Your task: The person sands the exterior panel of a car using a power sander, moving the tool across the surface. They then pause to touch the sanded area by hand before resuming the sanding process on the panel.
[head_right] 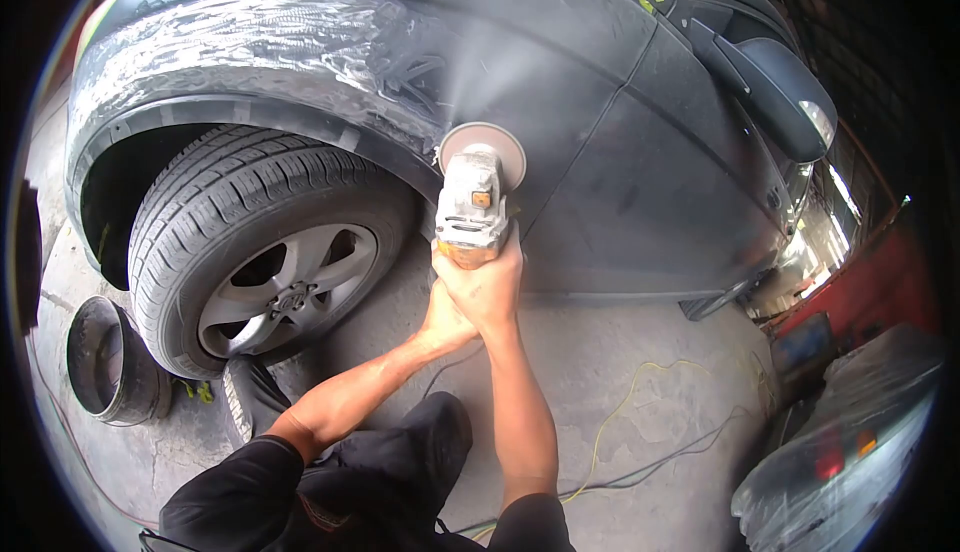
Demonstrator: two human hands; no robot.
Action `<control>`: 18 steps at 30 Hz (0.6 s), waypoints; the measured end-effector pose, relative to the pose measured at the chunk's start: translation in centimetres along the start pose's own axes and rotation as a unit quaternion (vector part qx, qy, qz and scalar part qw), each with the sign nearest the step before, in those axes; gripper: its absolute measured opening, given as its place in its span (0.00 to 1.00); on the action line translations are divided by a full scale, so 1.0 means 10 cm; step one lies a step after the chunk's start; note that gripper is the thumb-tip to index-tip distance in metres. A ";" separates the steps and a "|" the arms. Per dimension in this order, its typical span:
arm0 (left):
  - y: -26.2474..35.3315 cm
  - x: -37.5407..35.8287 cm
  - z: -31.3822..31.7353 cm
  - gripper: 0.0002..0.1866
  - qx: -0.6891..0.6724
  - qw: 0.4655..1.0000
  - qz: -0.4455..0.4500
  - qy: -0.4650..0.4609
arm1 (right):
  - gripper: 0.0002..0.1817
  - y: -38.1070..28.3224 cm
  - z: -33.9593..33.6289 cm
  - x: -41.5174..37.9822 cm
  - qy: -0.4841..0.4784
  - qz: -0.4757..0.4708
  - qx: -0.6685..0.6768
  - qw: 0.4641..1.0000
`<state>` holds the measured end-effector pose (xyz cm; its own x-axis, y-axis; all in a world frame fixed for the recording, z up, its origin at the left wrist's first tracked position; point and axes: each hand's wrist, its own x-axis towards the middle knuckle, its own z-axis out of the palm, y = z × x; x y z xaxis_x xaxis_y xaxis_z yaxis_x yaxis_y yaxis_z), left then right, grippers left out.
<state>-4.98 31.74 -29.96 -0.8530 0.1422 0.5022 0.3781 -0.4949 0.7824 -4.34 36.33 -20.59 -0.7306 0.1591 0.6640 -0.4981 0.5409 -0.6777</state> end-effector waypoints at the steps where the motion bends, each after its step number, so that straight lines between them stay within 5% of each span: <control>1: 0.01 0.02 -0.01 0.28 0.013 1.000 0.010 0.001 | 0.28 0.05 0.01 0.00 0.007 0.004 0.012 1.000; 18: -0.20 0.03 0.09 0.30 -0.043 0.999 0.019 0.006 | 0.28 0.17 -0.05 -0.01 -0.009 -0.025 -0.001 1.000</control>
<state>-5.66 33.53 -31.00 -0.8436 0.1116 0.5253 0.3780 -0.5715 0.7284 -4.89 37.64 -21.64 -0.7130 0.1180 0.6912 -0.5331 0.5490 -0.6437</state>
